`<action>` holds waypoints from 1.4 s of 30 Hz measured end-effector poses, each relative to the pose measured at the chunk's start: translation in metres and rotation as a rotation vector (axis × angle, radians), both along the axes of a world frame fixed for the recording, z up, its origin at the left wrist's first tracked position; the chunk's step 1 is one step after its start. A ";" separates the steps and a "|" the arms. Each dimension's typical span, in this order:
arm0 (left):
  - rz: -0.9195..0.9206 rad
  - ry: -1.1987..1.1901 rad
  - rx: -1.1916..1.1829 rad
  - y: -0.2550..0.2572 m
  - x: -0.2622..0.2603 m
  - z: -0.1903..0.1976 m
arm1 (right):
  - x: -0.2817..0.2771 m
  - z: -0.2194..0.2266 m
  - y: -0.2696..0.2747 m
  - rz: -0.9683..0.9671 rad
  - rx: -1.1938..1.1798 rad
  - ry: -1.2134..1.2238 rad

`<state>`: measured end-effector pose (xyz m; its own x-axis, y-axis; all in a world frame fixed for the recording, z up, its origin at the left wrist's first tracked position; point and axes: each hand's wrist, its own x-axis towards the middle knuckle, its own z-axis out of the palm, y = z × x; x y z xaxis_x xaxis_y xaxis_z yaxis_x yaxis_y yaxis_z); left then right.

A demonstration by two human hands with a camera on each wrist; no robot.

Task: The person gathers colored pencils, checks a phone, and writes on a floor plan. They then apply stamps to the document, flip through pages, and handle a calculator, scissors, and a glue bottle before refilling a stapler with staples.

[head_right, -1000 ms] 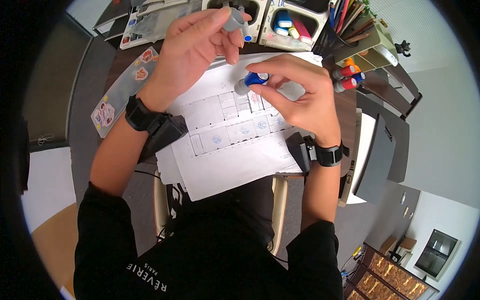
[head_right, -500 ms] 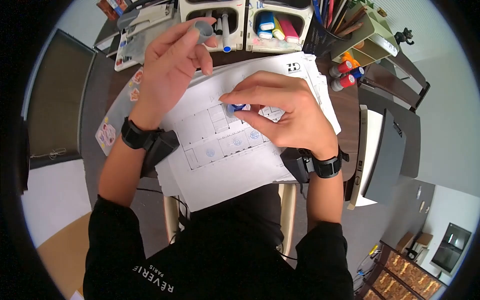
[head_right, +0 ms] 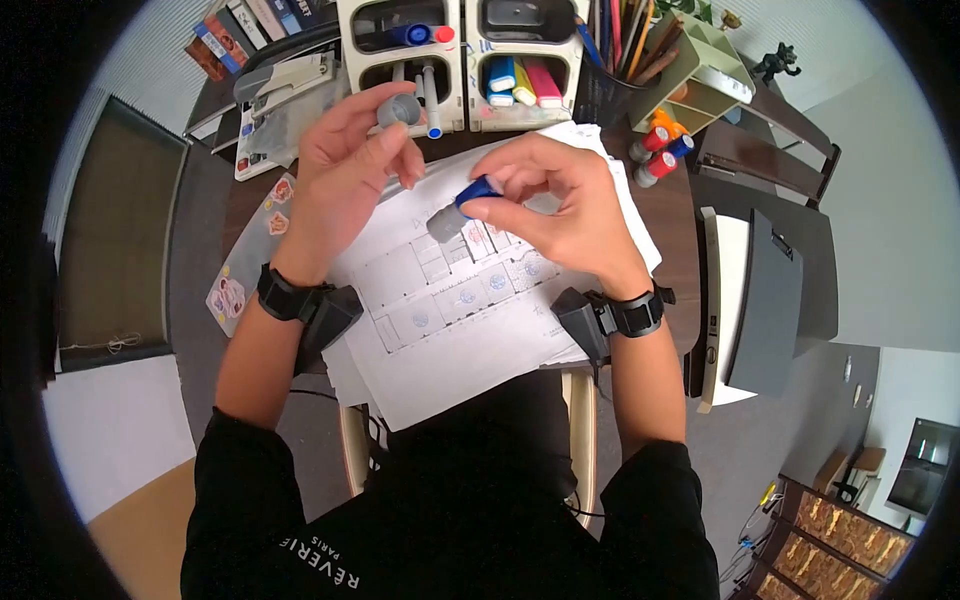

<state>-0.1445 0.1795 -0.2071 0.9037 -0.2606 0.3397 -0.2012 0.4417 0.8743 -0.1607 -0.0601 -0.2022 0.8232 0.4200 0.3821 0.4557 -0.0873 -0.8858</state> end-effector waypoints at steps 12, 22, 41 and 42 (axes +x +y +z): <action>-0.159 0.040 -0.024 0.005 0.000 -0.002 | 0.006 -0.001 -0.012 0.187 0.441 0.211; -0.109 0.064 -0.038 0.005 0.006 -0.012 | -0.008 0.013 -0.003 0.134 0.129 0.164; -0.123 0.052 -0.217 0.007 0.014 -0.016 | -0.008 -0.005 0.015 0.172 -0.221 0.069; -0.135 0.039 -0.227 0.007 0.014 -0.017 | -0.008 -0.005 0.015 0.181 -0.222 0.070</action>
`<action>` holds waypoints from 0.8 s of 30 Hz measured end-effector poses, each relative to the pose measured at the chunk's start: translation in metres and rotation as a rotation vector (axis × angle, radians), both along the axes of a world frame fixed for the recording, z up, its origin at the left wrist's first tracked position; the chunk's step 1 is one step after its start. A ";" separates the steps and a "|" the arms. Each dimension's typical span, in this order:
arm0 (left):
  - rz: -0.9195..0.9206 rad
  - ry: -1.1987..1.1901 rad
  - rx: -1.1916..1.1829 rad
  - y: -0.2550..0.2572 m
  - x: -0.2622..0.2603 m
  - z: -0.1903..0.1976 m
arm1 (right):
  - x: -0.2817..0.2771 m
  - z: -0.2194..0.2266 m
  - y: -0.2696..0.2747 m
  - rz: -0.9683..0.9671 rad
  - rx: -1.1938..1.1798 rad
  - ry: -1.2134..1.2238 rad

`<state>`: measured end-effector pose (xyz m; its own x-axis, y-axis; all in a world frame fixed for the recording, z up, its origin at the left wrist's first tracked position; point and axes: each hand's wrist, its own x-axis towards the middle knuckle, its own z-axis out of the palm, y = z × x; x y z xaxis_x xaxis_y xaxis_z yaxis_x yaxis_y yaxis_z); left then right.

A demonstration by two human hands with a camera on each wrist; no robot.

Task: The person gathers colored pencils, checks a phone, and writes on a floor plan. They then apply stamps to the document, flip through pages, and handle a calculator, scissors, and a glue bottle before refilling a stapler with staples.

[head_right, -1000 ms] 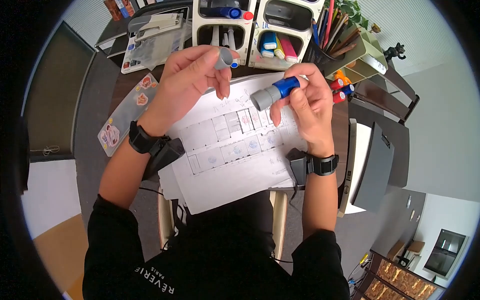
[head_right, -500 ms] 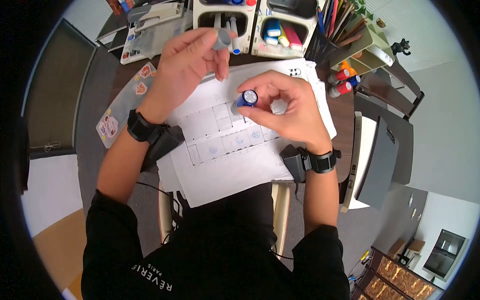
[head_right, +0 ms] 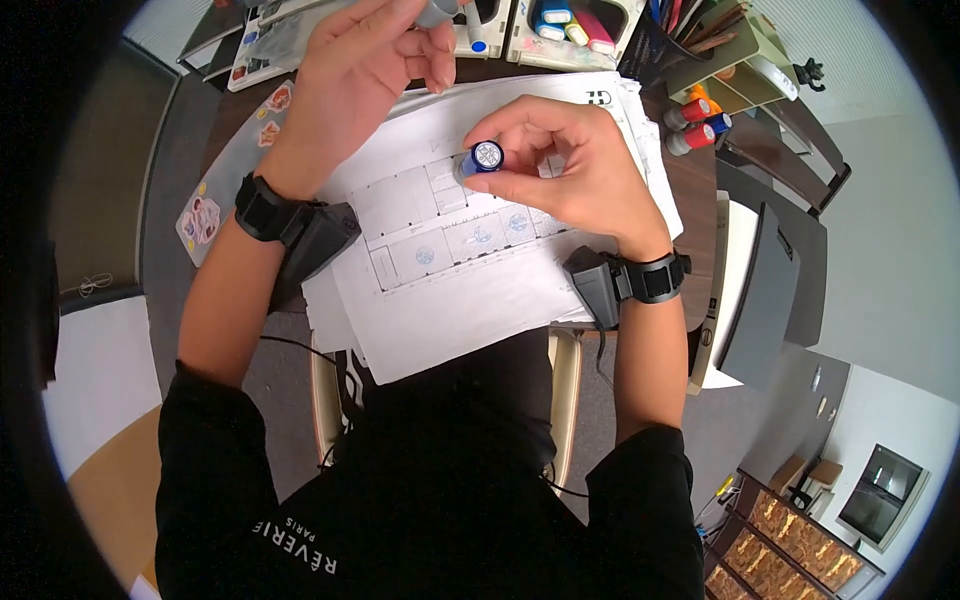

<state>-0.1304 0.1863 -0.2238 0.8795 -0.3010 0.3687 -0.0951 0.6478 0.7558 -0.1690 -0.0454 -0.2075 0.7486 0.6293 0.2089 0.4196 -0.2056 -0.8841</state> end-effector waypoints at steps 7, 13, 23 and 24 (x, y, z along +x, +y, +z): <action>-0.010 0.000 -0.001 -0.001 0.001 -0.002 | 0.001 0.001 -0.001 -0.002 0.019 -0.018; -0.028 -0.029 -0.004 -0.002 0.000 0.000 | 0.001 -0.001 -0.002 -0.023 -0.030 -0.024; -0.020 -0.017 -0.003 -0.003 -0.001 -0.001 | 0.002 -0.002 -0.003 -0.012 -0.015 -0.037; -0.022 -0.018 0.006 -0.002 -0.001 -0.001 | 0.002 -0.003 -0.002 -0.007 -0.009 -0.039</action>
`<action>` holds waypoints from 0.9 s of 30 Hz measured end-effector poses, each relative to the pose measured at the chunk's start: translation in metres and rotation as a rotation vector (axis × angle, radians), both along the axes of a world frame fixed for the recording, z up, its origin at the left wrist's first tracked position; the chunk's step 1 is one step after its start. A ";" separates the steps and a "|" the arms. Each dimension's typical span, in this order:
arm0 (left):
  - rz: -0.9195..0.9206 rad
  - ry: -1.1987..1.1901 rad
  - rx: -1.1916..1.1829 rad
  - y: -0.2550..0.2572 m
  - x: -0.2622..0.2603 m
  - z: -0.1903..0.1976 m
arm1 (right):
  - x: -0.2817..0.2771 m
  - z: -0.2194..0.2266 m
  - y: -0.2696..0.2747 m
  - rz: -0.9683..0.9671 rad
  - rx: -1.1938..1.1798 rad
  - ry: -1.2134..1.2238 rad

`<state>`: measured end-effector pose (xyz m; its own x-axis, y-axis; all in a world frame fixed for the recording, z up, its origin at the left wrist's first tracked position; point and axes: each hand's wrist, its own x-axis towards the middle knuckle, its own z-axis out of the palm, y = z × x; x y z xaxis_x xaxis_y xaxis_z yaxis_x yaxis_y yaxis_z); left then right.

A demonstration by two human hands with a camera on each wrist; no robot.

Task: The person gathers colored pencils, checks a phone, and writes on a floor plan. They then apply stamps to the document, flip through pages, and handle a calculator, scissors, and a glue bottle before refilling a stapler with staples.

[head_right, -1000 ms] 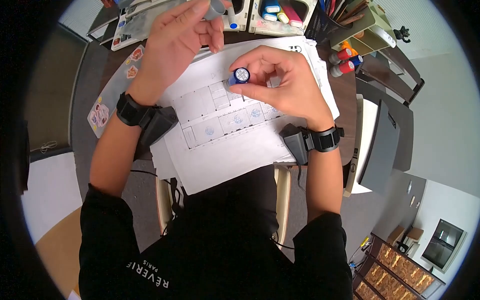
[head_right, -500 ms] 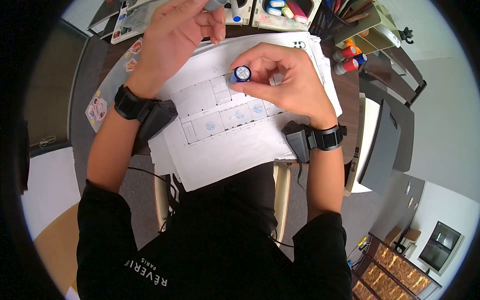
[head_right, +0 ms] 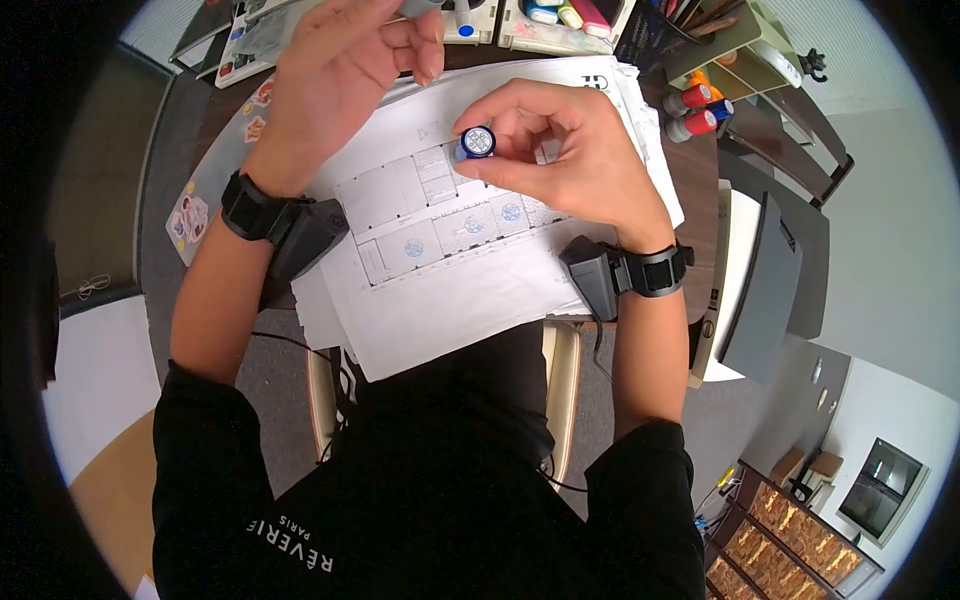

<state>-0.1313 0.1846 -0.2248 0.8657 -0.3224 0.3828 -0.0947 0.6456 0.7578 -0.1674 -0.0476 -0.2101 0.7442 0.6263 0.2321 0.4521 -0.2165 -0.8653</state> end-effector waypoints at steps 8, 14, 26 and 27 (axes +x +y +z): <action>-0.013 -0.010 -0.003 0.000 0.000 0.000 | -0.001 0.002 0.002 -0.008 -0.043 0.036; -0.019 -0.026 -0.009 -0.001 -0.001 0.000 | 0.000 0.000 0.002 -0.011 -0.046 0.032; -0.027 -0.035 -0.014 -0.001 0.001 -0.001 | -0.001 -0.004 0.003 -0.033 -0.062 0.088; -0.027 -0.038 -0.016 0.000 0.002 0.000 | 0.000 -0.002 0.003 -0.039 -0.073 0.122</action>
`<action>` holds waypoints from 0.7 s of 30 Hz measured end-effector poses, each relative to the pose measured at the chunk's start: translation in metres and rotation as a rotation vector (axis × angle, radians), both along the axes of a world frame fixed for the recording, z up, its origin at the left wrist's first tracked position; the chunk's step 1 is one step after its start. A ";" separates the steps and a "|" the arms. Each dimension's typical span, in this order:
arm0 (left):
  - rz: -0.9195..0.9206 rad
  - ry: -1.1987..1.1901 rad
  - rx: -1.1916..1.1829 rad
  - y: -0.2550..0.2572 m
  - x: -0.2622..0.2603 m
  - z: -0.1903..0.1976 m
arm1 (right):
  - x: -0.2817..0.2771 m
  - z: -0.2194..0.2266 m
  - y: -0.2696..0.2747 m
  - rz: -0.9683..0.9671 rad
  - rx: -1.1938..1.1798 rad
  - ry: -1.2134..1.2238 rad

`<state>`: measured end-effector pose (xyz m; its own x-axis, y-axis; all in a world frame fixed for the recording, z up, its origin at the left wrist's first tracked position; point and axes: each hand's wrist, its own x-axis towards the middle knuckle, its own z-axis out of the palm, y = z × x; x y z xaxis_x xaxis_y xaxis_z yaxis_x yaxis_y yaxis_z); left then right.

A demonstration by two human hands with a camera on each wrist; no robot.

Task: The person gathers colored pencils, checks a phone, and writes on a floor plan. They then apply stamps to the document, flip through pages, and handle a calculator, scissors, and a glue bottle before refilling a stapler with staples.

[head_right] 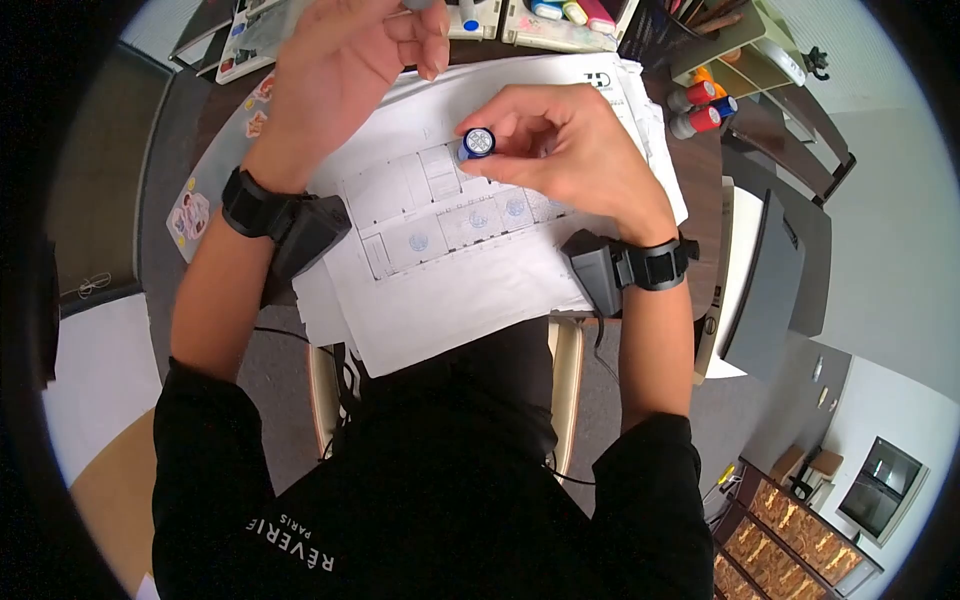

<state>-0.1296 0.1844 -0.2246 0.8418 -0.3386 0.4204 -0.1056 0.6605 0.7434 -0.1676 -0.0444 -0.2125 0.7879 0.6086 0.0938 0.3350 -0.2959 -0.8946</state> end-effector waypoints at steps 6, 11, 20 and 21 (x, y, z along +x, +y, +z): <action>0.011 0.019 0.010 0.001 0.003 -0.005 | 0.002 0.006 -0.007 -0.033 0.006 -0.243; 0.007 0.017 0.017 0.002 0.001 -0.003 | 0.012 0.009 -0.017 -0.127 0.466 -0.119; 0.046 0.028 0.024 0.001 -0.002 0.002 | 0.004 0.005 -0.003 -0.034 0.299 -0.125; 0.062 0.030 0.025 0.001 -0.003 0.004 | 0.002 0.004 0.000 -0.032 0.294 -0.128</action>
